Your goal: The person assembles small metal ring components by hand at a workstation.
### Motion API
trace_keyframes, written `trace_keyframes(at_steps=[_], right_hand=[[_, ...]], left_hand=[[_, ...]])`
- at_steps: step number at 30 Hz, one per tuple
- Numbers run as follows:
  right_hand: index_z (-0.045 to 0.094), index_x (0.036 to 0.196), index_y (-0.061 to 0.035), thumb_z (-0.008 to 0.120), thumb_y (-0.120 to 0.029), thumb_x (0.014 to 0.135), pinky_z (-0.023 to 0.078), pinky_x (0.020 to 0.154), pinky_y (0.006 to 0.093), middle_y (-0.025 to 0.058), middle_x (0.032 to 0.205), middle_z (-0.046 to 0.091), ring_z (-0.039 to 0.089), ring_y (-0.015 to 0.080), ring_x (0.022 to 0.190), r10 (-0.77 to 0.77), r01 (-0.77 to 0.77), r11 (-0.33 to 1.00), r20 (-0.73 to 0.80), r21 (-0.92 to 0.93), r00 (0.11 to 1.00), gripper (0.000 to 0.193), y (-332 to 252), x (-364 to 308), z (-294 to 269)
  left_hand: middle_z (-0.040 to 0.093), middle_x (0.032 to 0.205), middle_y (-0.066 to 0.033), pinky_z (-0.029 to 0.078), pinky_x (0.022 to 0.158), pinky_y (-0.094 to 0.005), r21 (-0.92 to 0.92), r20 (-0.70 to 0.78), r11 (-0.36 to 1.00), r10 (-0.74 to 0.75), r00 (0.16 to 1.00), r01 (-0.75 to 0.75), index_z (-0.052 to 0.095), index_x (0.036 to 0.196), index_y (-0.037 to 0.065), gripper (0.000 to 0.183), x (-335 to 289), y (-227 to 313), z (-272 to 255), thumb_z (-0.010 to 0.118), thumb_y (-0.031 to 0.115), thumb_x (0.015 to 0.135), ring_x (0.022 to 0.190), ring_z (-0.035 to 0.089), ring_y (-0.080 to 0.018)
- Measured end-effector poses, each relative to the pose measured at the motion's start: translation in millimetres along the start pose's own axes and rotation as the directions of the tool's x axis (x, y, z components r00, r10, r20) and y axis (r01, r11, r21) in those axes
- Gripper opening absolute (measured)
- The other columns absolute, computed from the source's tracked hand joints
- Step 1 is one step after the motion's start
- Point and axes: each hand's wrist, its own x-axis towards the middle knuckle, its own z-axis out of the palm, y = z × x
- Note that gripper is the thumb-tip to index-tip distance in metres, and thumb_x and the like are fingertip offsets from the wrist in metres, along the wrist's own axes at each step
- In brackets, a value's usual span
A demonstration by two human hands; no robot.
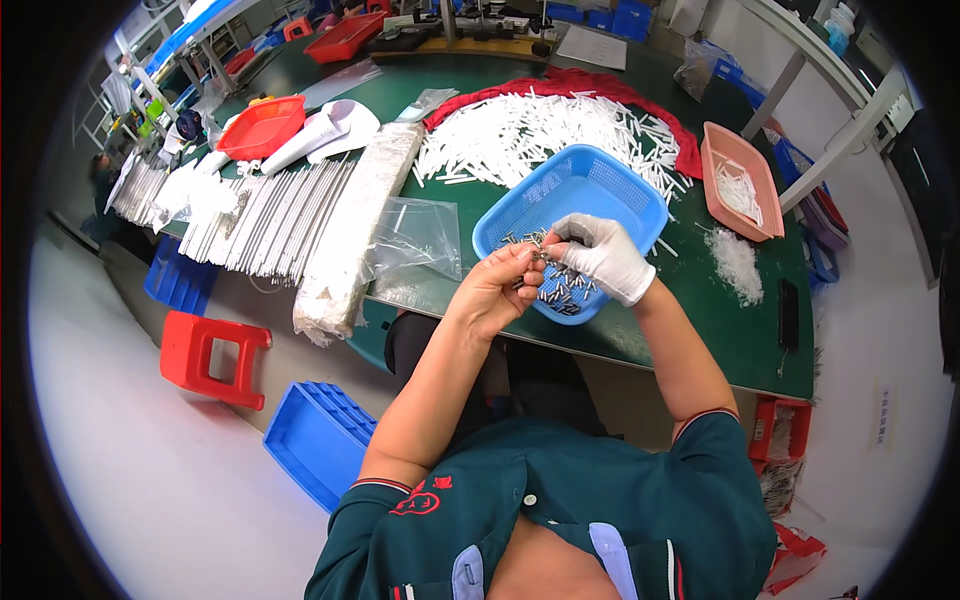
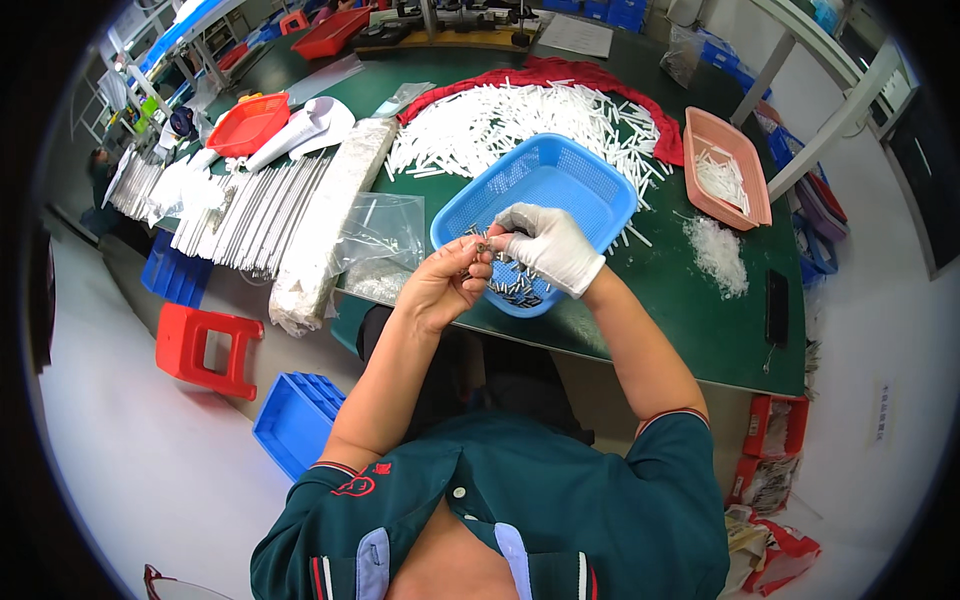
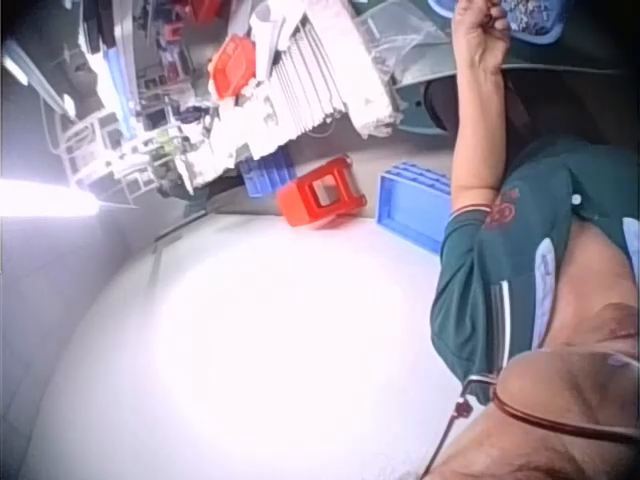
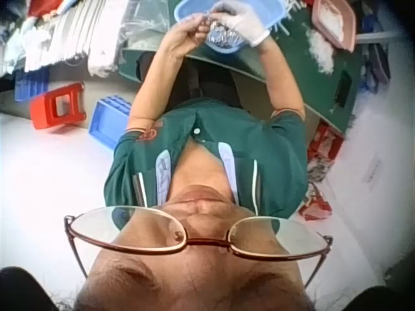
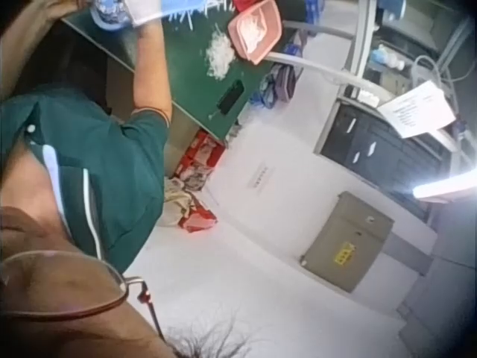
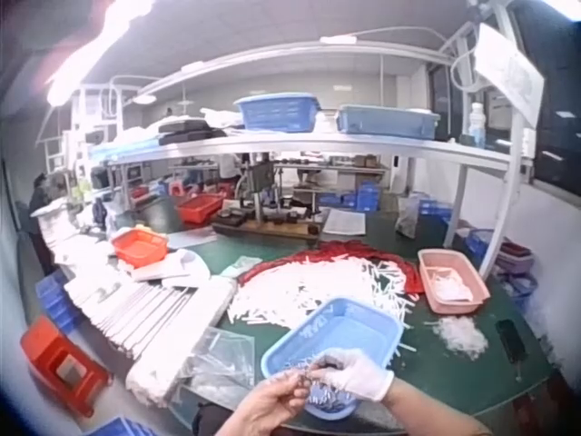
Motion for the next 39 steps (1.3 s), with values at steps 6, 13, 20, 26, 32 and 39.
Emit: trace_keyframes(at_steps=[6, 13, 20, 26, 32, 39], right_hand=[[0.060, 0.096, 0.0037, 0.064, -0.001, 0.082, 0.050, 0.074, 0.0239, 0.0078, 0.088, 0.064, 0.061, 0.0112, 0.081, -0.079, 0.079, 0.997, 0.013, -0.017, 0.997, 0.016, 1.4, -3.2, 3.5], [0.060, 0.097, 0.0032, 0.065, -0.003, 0.081, 0.050, 0.075, 0.0248, 0.0093, 0.088, 0.064, 0.062, 0.0126, 0.081, -0.080, 0.080, 0.997, 0.014, -0.008, 0.997, 0.018, 6.7, -5.1, 5.4], [0.059, 0.091, -0.0029, 0.068, -0.004, 0.079, 0.047, 0.072, 0.0244, 0.0027, 0.083, 0.060, 0.057, 0.0099, 0.080, -0.171, 0.169, 0.975, 0.000, -0.144, 0.985, 0.015, -4.7, -0.5, 6.9], [0.061, 0.087, -0.0012, 0.068, -0.001, 0.076, 0.048, 0.070, 0.0248, 0.0050, 0.083, 0.059, 0.059, 0.0118, 0.077, -0.251, 0.238, 0.941, -0.023, -0.240, 0.968, 0.013, -11.1, 4.3, 7.5], [0.063, 0.085, -0.0010, 0.066, -0.001, 0.078, 0.048, 0.072, 0.0254, 0.0057, 0.080, 0.060, 0.060, 0.0133, 0.078, -0.189, 0.182, 0.973, -0.032, -0.140, 0.982, 0.007, -4.0, 9.9, 9.9], [0.066, 0.086, -0.0120, 0.059, -0.019, 0.079, 0.050, 0.071, 0.0391, 0.0101, 0.088, 0.064, 0.062, 0.0286, 0.082, -0.009, 0.120, 0.475, 0.131, -0.872, 0.991, 0.012, 19.8, 6.7, 5.5]], left_hand=[[0.058, 0.084, -0.0064, 0.041, 0.056, -0.0200, 0.008, 0.006, 1.000, -0.028, 1.000, 0.028, 0.058, 0.097, 0.000, 0.014, 0.0, -1.8, 2.7, 0.060, 0.010, 0.088, 0.069, 0.051, -0.0107], [0.057, 0.086, -0.0029, 0.040, 0.055, -0.0190, 0.018, 0.053, 0.999, -0.031, 0.998, 0.030, 0.058, 0.107, 0.001, 0.021, -2.2, -4.2, 6.9, 0.057, 0.011, 0.089, 0.068, 0.048, -0.0089], [0.057, 0.086, 0.0000, 0.037, 0.052, -0.0170, 0.005, 0.084, 0.998, -0.058, 0.995, 0.058, 0.058, 0.105, 0.004, 0.019, 3.6, 0.9, 13.8, 0.058, 0.016, 0.090, 0.065, 0.046, -0.0069], [0.057, 0.086, -0.0006, 0.040, 0.056, -0.0182, 0.015, 0.061, 1.000, -0.025, 0.998, 0.024, 0.058, 0.105, 0.002, 0.021, 2.5, 5.8, 19.6, 0.058, 0.015, 0.090, 0.069, 0.047, -0.0074], [0.059, 0.091, -0.0053, 0.044, 0.060, -0.0198, -0.014, 0.056, 1.000, 0.021, 0.998, -0.020, 0.056, 0.102, 0.000, 0.017, 3.1, 8.6, 5.0, 0.057, 0.010, 0.089, 0.073, 0.053, -0.0093], [0.060, 0.090, -0.0093, 0.047, 0.061, -0.0205, 0.025, -0.070, 0.995, 0.099, 0.993, -0.097, 0.056, 0.098, 0.000, 0.013, -1.8, 15.1, -2.4, 0.058, 0.007, 0.087, 0.076, 0.057, -0.0124]])
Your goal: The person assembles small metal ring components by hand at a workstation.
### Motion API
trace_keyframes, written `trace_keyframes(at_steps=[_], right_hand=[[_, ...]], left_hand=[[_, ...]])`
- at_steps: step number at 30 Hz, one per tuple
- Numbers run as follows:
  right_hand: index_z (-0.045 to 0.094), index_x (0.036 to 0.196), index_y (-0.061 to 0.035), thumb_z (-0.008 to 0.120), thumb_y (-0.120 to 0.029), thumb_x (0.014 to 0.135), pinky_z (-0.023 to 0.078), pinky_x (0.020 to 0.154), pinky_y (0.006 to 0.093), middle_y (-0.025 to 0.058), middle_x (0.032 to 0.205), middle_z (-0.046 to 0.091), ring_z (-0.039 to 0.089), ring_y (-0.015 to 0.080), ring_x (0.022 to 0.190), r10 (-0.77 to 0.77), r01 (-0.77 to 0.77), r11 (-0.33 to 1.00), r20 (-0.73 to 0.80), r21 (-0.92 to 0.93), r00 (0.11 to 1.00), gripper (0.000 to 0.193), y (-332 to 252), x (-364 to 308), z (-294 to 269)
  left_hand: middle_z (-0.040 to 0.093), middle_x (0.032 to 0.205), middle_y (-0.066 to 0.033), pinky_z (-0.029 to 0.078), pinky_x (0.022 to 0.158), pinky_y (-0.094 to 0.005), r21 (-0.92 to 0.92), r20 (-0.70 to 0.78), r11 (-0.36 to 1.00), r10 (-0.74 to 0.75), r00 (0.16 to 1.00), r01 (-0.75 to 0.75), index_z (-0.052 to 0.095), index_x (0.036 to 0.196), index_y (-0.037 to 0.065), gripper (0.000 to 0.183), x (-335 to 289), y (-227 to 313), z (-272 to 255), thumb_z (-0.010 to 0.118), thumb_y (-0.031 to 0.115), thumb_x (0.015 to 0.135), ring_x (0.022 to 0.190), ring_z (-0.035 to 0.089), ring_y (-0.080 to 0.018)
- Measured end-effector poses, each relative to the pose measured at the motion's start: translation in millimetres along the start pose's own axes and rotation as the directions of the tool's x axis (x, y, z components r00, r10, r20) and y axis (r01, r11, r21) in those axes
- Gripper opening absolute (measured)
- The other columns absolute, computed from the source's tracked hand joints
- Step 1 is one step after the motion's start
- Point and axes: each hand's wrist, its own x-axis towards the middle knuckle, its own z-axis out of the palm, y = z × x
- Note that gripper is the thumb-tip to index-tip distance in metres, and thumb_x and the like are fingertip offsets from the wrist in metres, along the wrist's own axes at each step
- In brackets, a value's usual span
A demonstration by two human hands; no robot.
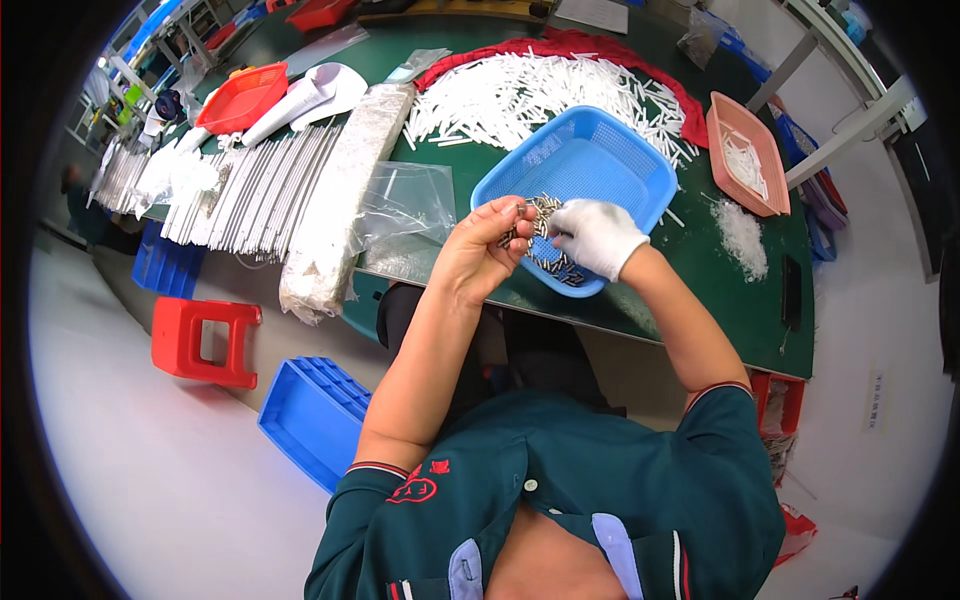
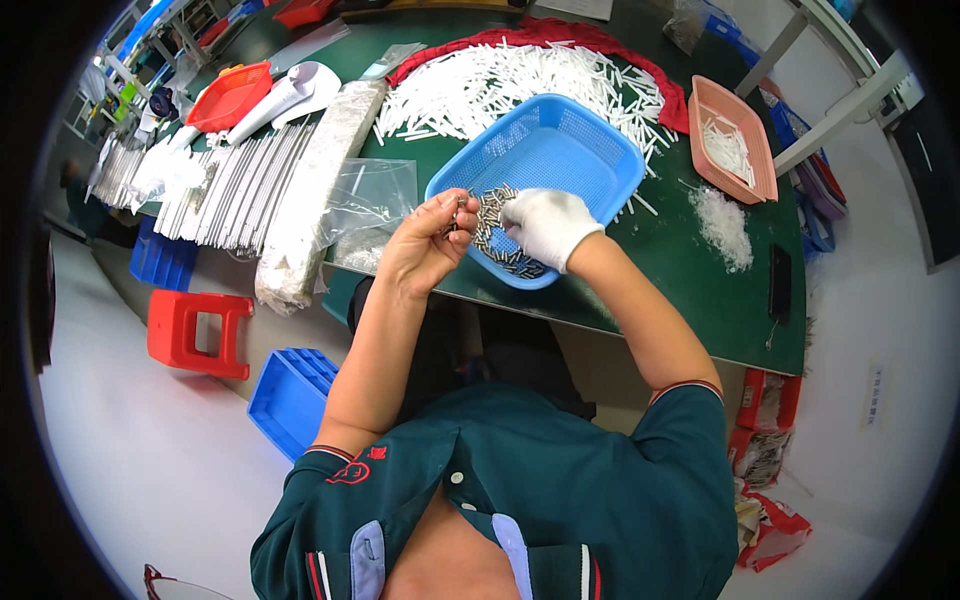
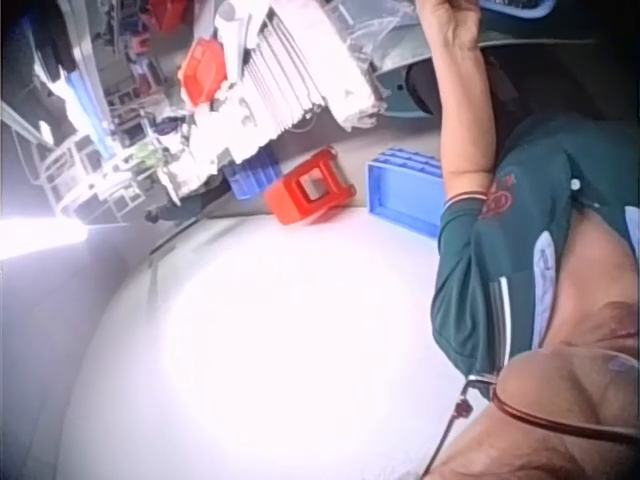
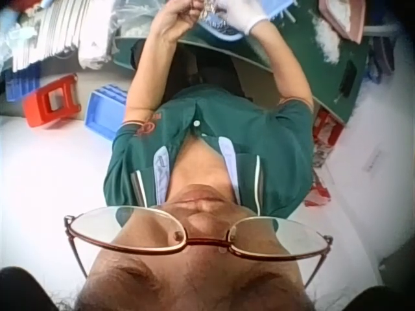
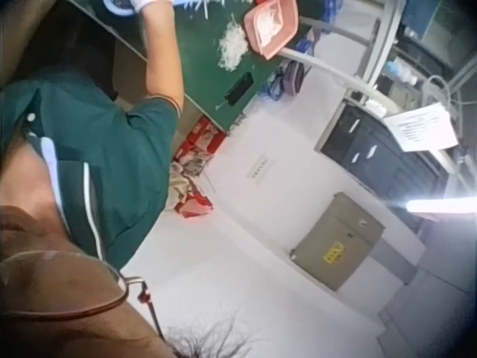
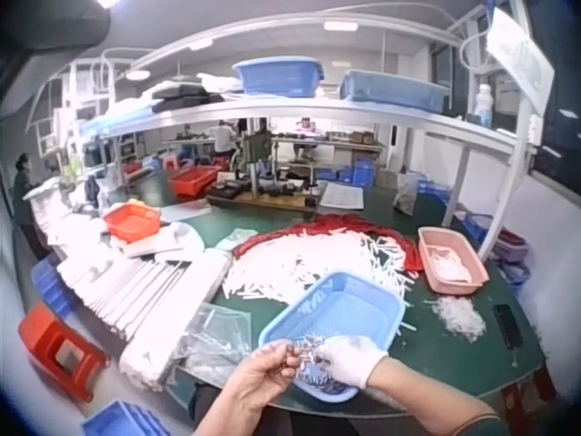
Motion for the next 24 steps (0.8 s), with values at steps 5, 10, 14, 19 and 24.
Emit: trace_keyframes(at_steps=[5, 10, 14, 19, 24], right_hand=[[0.064, 0.081, -0.0069, 0.056, -0.011, 0.075, 0.051, 0.065, 0.0410, 0.0153, 0.080, 0.063, 0.063, 0.0316, 0.077, -0.026, 0.065, 0.970, 0.165, -0.235, 0.986, 0.011, 0.2, 7.7, 8.3], [0.064, 0.077, -0.0043, 0.054, -0.005, 0.071, 0.052, 0.065, 0.0395, 0.0171, 0.078, 0.064, 0.064, 0.0321, 0.075, -0.100, 0.147, 0.925, 0.150, -0.349, 0.984, 0.012, 2.4, 13.4, 20.7], [0.063, 0.082, -0.0014, 0.052, -0.008, 0.078, 0.052, 0.066, 0.0388, 0.0174, 0.077, 0.064, 0.065, 0.0321, 0.075, -0.039, 0.061, 0.972, 0.103, -0.226, 0.994, 0.013, -9.6, 10.5, 2.2], [0.060, 0.090, 0.0012, 0.060, -0.008, 0.085, 0.050, 0.066, 0.0268, 0.0078, 0.081, 0.064, 0.062, 0.0150, 0.073, 0.229, -0.051, 0.522, -0.082, 0.852, 0.970, 0.010, 1.9, 2.8, -3.6], [0.061, 0.092, 0.0012, 0.063, -0.006, 0.085, 0.048, 0.074, 0.0225, 0.0041, 0.086, 0.062, 0.058, 0.0093, 0.081, 0.206, 0.031, 0.252, -0.085, 0.967, 0.975, 0.011, -12.3, -3.7, -13.0]], left_hand=[[0.056, 0.093, -0.0099, 0.045, 0.060, -0.0187, -0.013, 0.037, 1.000, -0.012, 0.999, 0.012, 0.055, 0.098, 0.000, 0.015, -0.7, -2.8, -1.0, 0.061, 0.007, 0.086, 0.075, 0.052, -0.0115], [0.056, 0.091, -0.0089, 0.042, 0.057, -0.0186, -0.058, 0.107, 0.998, -0.028, 0.994, 0.034, 0.056, 0.096, 0.002, 0.013, -1.1, -4.4, -3.7, 0.061, 0.008, 0.086, 0.073, 0.050, -0.0112], [0.056, 0.090, -0.0088, 0.042, 0.057, -0.0192, -0.051, 0.086, 0.998, -0.030, 0.996, 0.034, 0.055, 0.096, 0.003, 0.012, -5.2, -5.5, -4.7, 0.060, 0.009, 0.087, 0.072, 0.049, -0.0111], [0.059, 0.087, -0.0082, 0.042, 0.057, -0.0213, -0.032, 0.105, 0.998, -0.047, 0.993, 0.051, 0.056, 0.094, 0.002, 0.011, -2.8, -9.2, -1.4, 0.059, 0.012, 0.089, 0.071, 0.052, -0.0116], [0.059, 0.087, -0.0079, 0.042, 0.056, -0.0214, -0.007, 0.091, 0.998, -0.063, 0.994, 0.064, 0.056, 0.095, 0.003, 0.012, -0.3, -12.9, -2.6, 0.058, 0.012, 0.089, 0.071, 0.053, -0.0118]])
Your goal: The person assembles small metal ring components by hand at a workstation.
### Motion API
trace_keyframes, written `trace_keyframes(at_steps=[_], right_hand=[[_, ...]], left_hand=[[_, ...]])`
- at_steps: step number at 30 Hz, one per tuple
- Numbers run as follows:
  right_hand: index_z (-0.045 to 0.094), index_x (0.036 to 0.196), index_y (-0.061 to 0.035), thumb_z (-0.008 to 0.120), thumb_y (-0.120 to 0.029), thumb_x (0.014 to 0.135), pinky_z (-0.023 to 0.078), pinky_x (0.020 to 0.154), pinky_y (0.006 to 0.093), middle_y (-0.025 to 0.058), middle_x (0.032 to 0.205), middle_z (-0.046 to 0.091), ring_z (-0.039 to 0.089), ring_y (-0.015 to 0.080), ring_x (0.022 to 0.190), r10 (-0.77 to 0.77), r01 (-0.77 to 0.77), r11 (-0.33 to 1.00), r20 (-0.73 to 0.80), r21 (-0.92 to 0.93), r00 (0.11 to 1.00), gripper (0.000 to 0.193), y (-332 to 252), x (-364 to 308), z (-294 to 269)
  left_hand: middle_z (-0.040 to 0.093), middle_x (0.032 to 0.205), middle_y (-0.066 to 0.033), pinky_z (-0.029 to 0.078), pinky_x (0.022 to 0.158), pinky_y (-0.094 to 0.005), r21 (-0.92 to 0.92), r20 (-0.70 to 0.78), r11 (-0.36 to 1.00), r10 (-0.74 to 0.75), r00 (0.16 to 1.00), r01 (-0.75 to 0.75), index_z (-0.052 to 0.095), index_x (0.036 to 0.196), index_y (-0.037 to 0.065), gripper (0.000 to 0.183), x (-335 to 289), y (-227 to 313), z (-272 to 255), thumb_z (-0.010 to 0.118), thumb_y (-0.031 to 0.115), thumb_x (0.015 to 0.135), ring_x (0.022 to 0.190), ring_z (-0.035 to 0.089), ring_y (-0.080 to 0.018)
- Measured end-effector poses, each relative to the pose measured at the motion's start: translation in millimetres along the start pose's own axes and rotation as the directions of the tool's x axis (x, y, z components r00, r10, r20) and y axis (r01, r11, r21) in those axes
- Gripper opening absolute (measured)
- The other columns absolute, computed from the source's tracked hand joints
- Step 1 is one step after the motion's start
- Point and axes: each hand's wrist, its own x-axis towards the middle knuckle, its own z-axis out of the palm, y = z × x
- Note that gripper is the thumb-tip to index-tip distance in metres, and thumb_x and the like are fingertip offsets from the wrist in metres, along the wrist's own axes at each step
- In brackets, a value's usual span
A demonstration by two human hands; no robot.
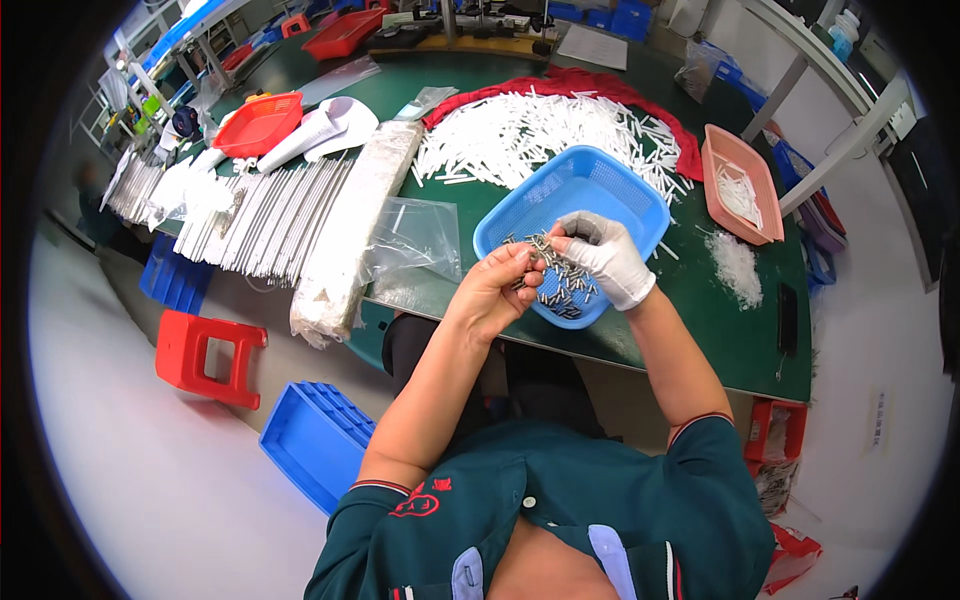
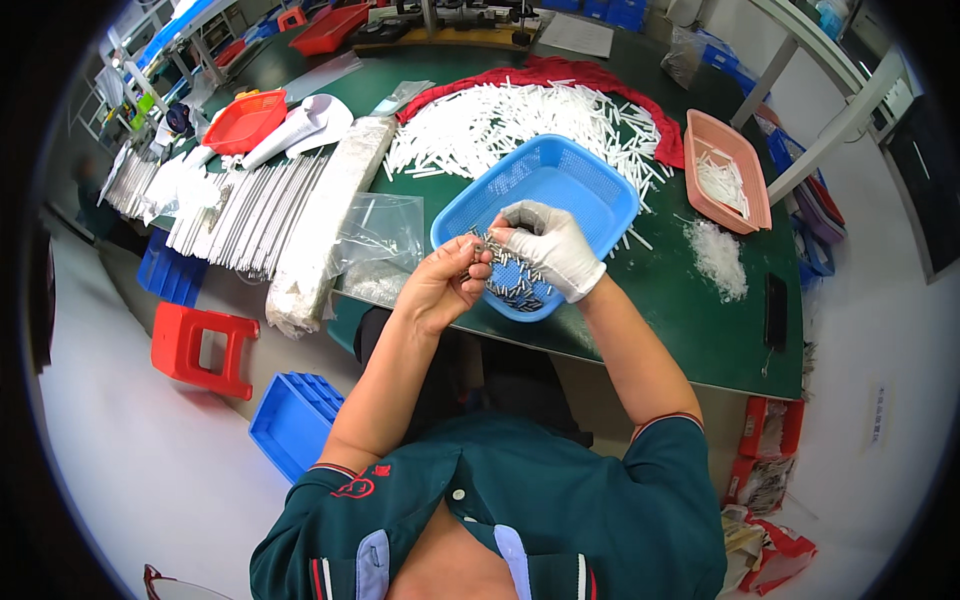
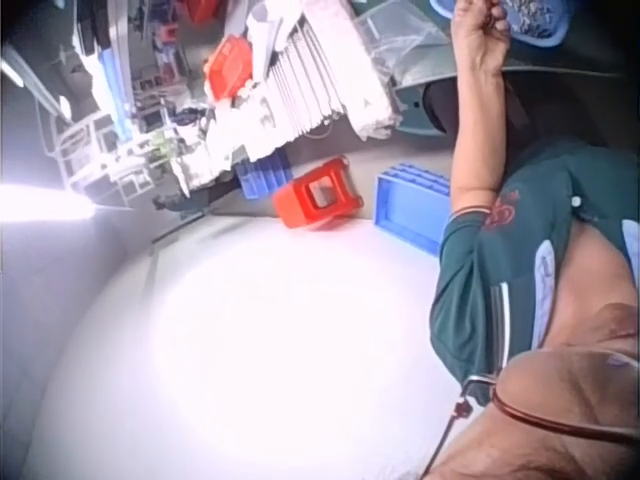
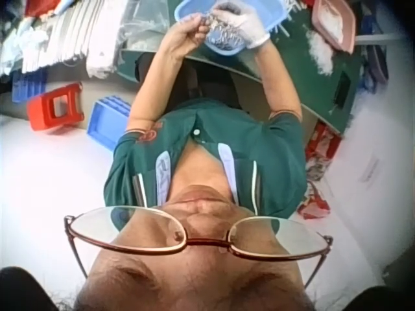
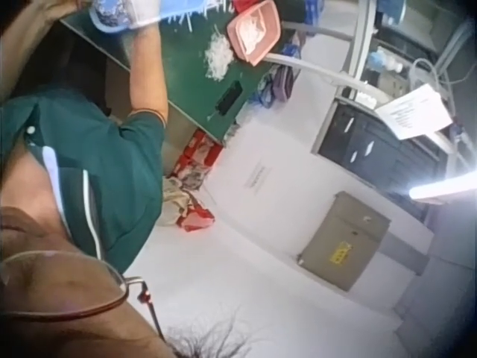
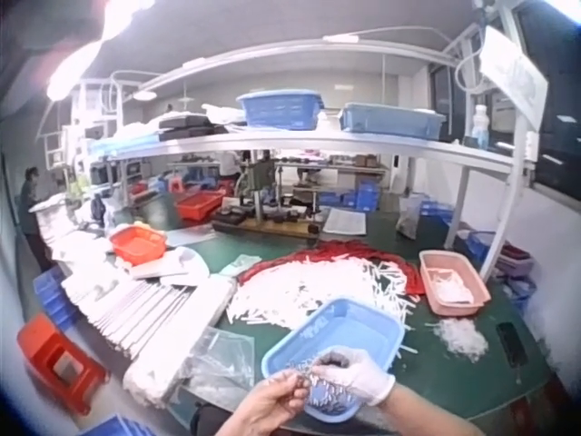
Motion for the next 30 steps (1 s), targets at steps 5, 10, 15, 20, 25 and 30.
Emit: trace_keyframes(at_steps=[5, 10, 15, 20, 25, 30], right_hand=[[0.061, 0.091, 0.0017, 0.064, -0.006, 0.084, 0.048, 0.072, 0.0226, 0.0043, 0.084, 0.063, 0.059, 0.0093, 0.078, -0.011, 0.016, 0.998, 0.077, -0.064, 0.997, 0.011, 2.7, -0.2, -2.3], [0.061, 0.091, 0.0023, 0.065, -0.005, 0.083, 0.049, 0.071, 0.0222, 0.0052, 0.082, 0.063, 0.060, 0.0092, 0.076, -0.035, 0.042, 0.993, 0.076, -0.106, 0.997, 0.011, 1.2, -2.9, -0.4], [0.061, 0.091, 0.0003, 0.066, -0.005, 0.081, 0.049, 0.072, 0.0237, 0.0052, 0.085, 0.062, 0.060, 0.0104, 0.080, -0.076, 0.092, 0.979, 0.096, -0.181, 0.992, 0.013, 9.9, -4.2, -5.8], [0.060, 0.092, -0.0013, 0.067, -0.006, 0.079, 0.048, 0.072, 0.0249, 0.0052, 0.087, 0.061, 0.059, 0.0115, 0.081, -0.097, 0.128, 0.941, 0.113, -0.312, 0.989, 0.015, -2.1, -3.8, -0.8], [0.059, 0.088, -0.0027, 0.068, -0.003, 0.076, 0.047, 0.069, 0.0252, 0.0047, 0.085, 0.059, 0.057, 0.0122, 0.078, -0.206, 0.256, 0.846, 0.155, -0.469, 0.966, 0.015, -11.2, 1.0, 2.1], [0.059, 0.084, -0.0026, 0.069, -0.001, 0.074, 0.046, 0.069, 0.0259, 0.0057, 0.082, 0.057, 0.058, 0.0142, 0.076, -0.310, 0.346, 0.767, 0.159, -0.541, 0.937, 0.014, -13.2, 3.9, 5.0]], left_hand=[[0.057, 0.085, -0.0072, 0.040, 0.054, -0.0190, 0.010, -0.019, 1.000, -0.004, 1.000, 0.004, 0.055, 0.094, 0.001, 0.013, 1.5, -4.0, 9.7, 0.060, 0.011, 0.088, 0.069, 0.049, -0.0106], [0.058, 0.086, -0.0066, 0.039, 0.053, -0.0181, 0.016, -0.004, 1.000, -0.010, 1.000, 0.010, 0.055, 0.093, 0.001, 0.012, 1.0, -4.1, 7.6, 0.059, 0.011, 0.088, 0.068, 0.048, -0.0098], [0.059, 0.085, -0.0052, 0.042, 0.055, -0.0207, 0.027, 0.001, 0.999, -0.039, 0.999, 0.039, 0.059, 0.095, 0.003, 0.013, 1.9, -4.9, 13.9, 0.060, 0.013, 0.088, 0.069, 0.052, -0.0107], [0.058, 0.084, -0.0025, 0.040, 0.054, -0.0194, 0.008, 0.002, 0.999, -0.042, 0.999, 0.042, 0.059, 0.100, 0.004, 0.017, 1.4, -6.0, 11.9, 0.060, 0.016, 0.089, 0.066, 0.048, -0.0092], [0.056, 0.084, -0.0010, 0.038, 0.053, -0.0187, -0.036, 0.026, 0.994, -0.103, 0.994, 0.103, 0.058, 0.104, 0.004, 0.021, 5.6, 0.9, 15.8, 0.058, 0.020, 0.090, 0.064, 0.045, -0.0083], [0.057, 0.086, -0.0022, 0.039, 0.057, -0.0196, 0.027, -0.003, 0.999, -0.019, 1.000, 0.019, 0.057, 0.102, 0.000, 0.022, 4.3, 3.4, 19.5, 0.058, 0.018, 0.090, 0.069, 0.047, -0.0087]])
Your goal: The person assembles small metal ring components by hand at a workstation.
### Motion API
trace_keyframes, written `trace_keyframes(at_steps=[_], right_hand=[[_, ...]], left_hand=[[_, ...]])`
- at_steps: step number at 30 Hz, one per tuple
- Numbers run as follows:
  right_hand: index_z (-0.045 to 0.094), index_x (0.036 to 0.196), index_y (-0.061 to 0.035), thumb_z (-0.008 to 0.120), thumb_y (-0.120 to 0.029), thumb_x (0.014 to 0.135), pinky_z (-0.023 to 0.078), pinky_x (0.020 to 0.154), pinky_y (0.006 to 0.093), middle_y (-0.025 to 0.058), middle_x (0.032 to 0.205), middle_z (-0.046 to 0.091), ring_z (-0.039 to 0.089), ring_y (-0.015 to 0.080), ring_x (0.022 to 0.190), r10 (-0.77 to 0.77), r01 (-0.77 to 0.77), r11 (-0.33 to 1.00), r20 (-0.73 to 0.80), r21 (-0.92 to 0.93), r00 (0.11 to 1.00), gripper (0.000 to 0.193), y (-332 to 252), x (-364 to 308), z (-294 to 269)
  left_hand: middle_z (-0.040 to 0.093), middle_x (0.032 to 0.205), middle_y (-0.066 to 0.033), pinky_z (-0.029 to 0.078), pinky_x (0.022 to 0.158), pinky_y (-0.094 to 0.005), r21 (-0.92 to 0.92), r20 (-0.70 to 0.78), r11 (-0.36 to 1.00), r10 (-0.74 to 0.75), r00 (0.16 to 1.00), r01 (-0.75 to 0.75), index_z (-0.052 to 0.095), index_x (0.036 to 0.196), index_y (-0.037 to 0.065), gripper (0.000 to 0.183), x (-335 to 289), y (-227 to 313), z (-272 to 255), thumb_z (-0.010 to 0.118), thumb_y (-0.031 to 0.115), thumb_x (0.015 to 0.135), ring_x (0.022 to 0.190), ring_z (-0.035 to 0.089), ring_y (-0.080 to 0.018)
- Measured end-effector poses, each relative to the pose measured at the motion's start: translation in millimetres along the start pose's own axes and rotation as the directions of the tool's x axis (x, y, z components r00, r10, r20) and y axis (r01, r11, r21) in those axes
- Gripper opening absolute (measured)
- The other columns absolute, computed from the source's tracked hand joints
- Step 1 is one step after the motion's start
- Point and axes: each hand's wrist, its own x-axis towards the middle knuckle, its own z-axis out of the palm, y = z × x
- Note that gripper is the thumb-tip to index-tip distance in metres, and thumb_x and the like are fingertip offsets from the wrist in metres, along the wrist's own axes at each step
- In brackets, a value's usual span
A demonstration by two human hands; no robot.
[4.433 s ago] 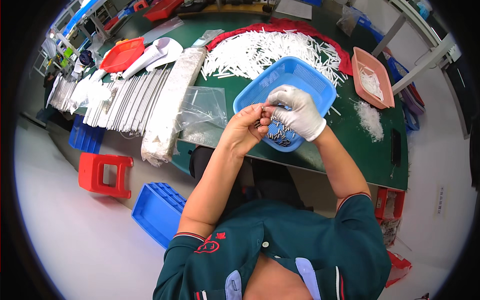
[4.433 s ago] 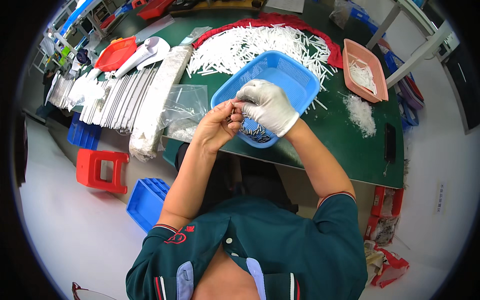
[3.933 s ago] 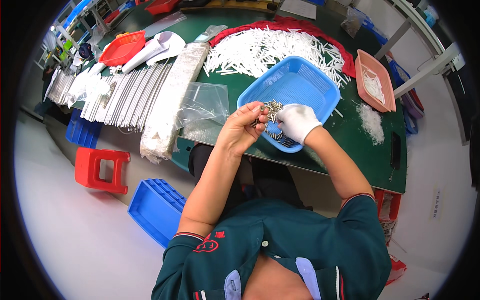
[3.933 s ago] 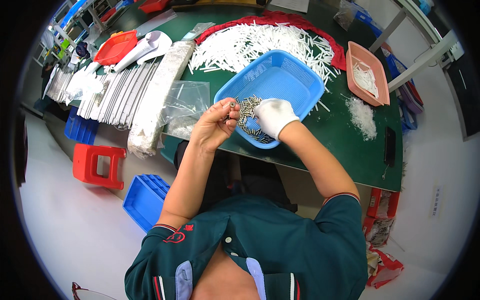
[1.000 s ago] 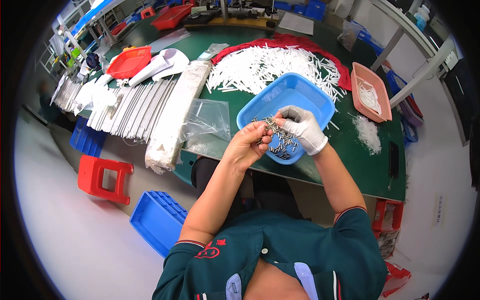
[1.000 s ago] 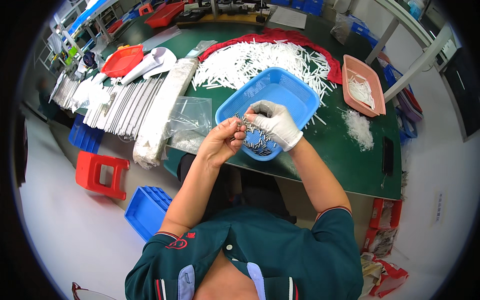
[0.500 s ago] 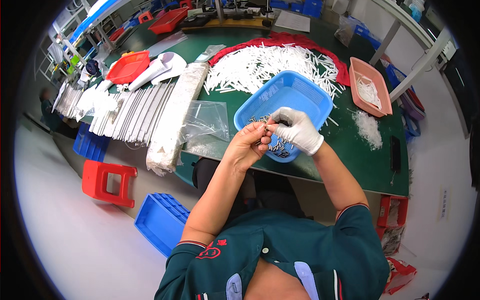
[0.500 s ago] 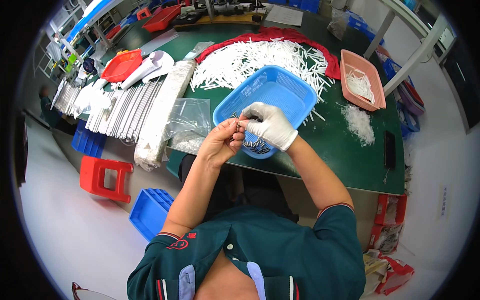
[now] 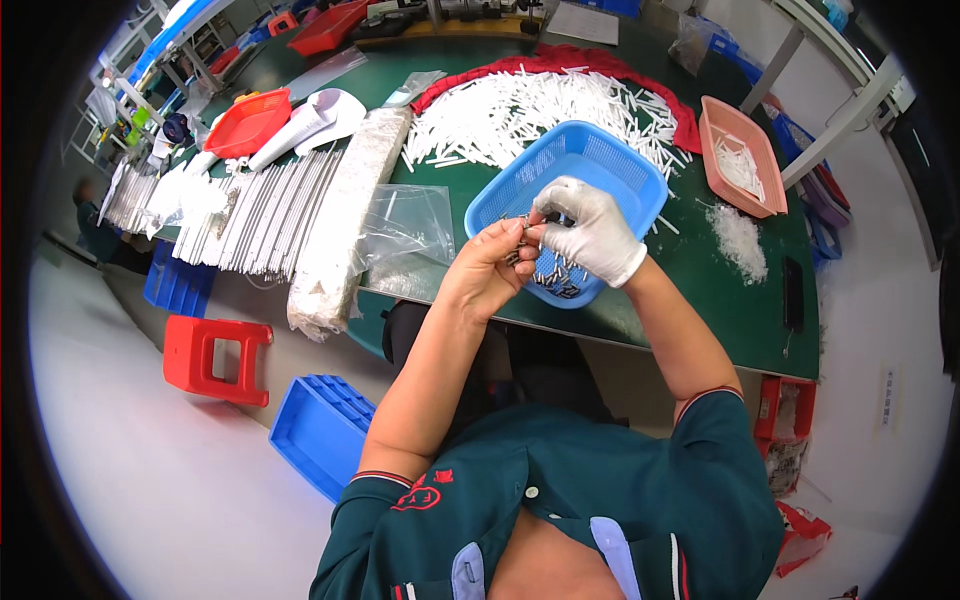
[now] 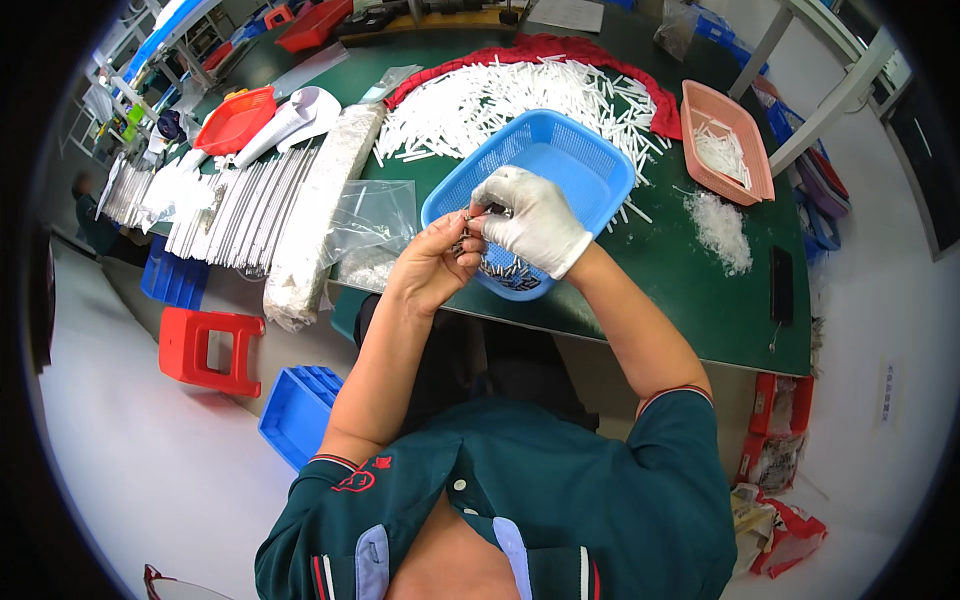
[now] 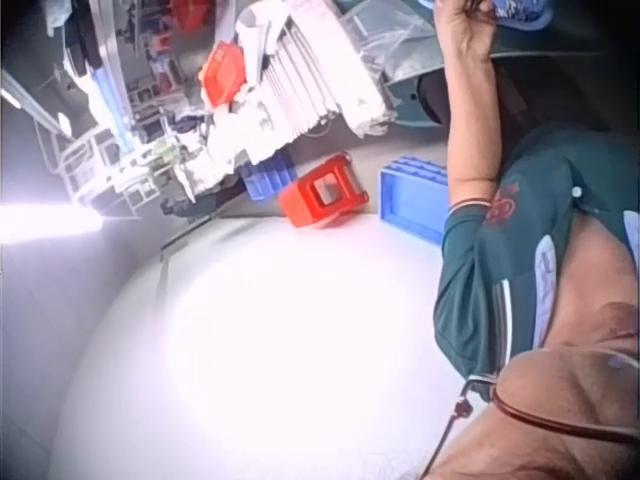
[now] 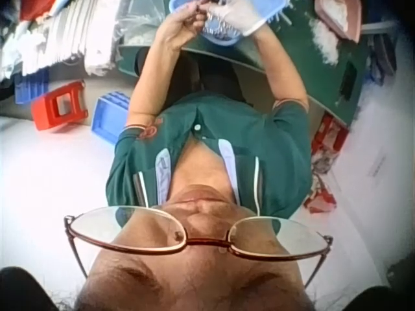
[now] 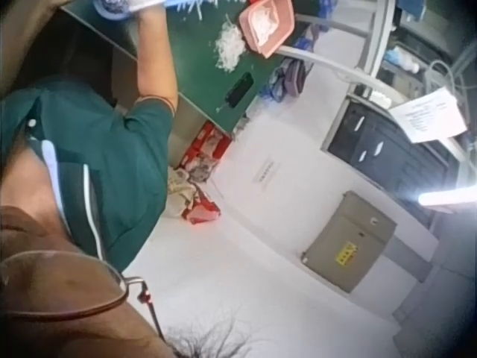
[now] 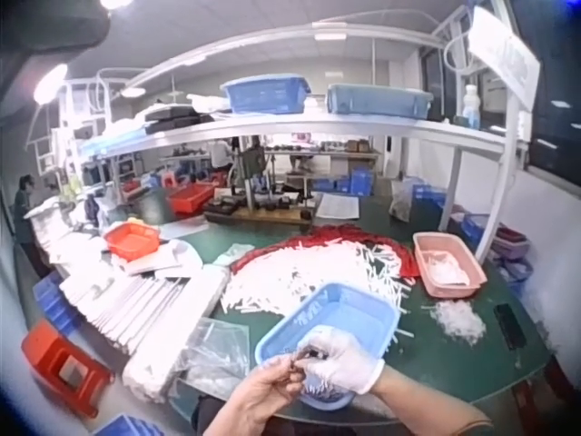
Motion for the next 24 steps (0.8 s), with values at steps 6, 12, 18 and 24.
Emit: trace_keyframes(at_steps=[6, 12, 18, 24], right_hand=[[0.061, 0.090, -0.0010, 0.066, -0.001, 0.077, 0.048, 0.073, 0.0271, 0.0074, 0.081, 0.059, 0.061, 0.0170, 0.080, 0.063, -0.064, 0.993, 0.007, 0.096, 0.998, 0.013, 7.1, 2.6, 6.0], [0.067, 0.088, -0.0162, 0.061, -0.015, 0.077, 0.049, 0.074, 0.0373, 0.0087, 0.087, 0.061, 0.061, 0.0284, 0.085, 0.244, -0.046, 0.807, 0.261, -0.589, 0.934, 0.013, 41.9, -2.3, 6.1], [0.066, 0.083, -0.0134, 0.057, -0.013, 0.076, 0.049, 0.072, 0.0377, 0.0113, 0.086, 0.061, 0.061, 0.0293, 0.085, 0.245, 0.066, 0.705, 0.329, -0.706, 0.912, 0.011, 47.0, -1.0, 13.4], [0.065, 0.081, -0.0074, 0.056, -0.009, 0.073, 0.050, 0.071, 0.0394, 0.0155, 0.088, 0.062, 0.061, 0.0324, 0.085, 0.282, 0.125, 0.640, 0.383, -0.758, 0.879, 0.012, 48.3, 7.7, 15.3]], left_hand=[[0.059, 0.089, -0.0060, 0.044, 0.059, -0.0203, -0.021, -0.004, 0.998, 0.054, 0.999, -0.054, 0.058, 0.097, -0.001, 0.015, -3.8, 8.2, -10.0, 0.058, 0.012, 0.089, 0.073, 0.052, -0.0102], [0.060, 0.090, -0.0090, 0.046, 0.060, -0.0205, -0.040, -0.019, 0.993, 0.108, 0.994, -0.108, 0.058, 0.095, 0.001, 0.010, -8.3, 11.0, -16.2, 0.059, 0.007, 0.087, 0.075, 0.056, -0.0124], [0.060, 0.090, -0.0097, 0.046, 0.061, -0.0215, -0.085, -0.045, 0.992, 0.088, 0.995, -0.092, 0.058, 0.097, 0.001, 0.012, -9.5, 6.1, -22.4, 0.059, 0.005, 0.086, 0.075, 0.056, -0.0141], [0.057, 0.092, -0.0109, 0.044, 0.060, -0.0200, -0.125, -0.008, 0.990, 0.068, 0.998, -0.069, 0.055, 0.100, 0.000, 0.015, -10.5, 5.6, -23.6, 0.059, 0.004, 0.086, 0.074, 0.051, -0.0125]])
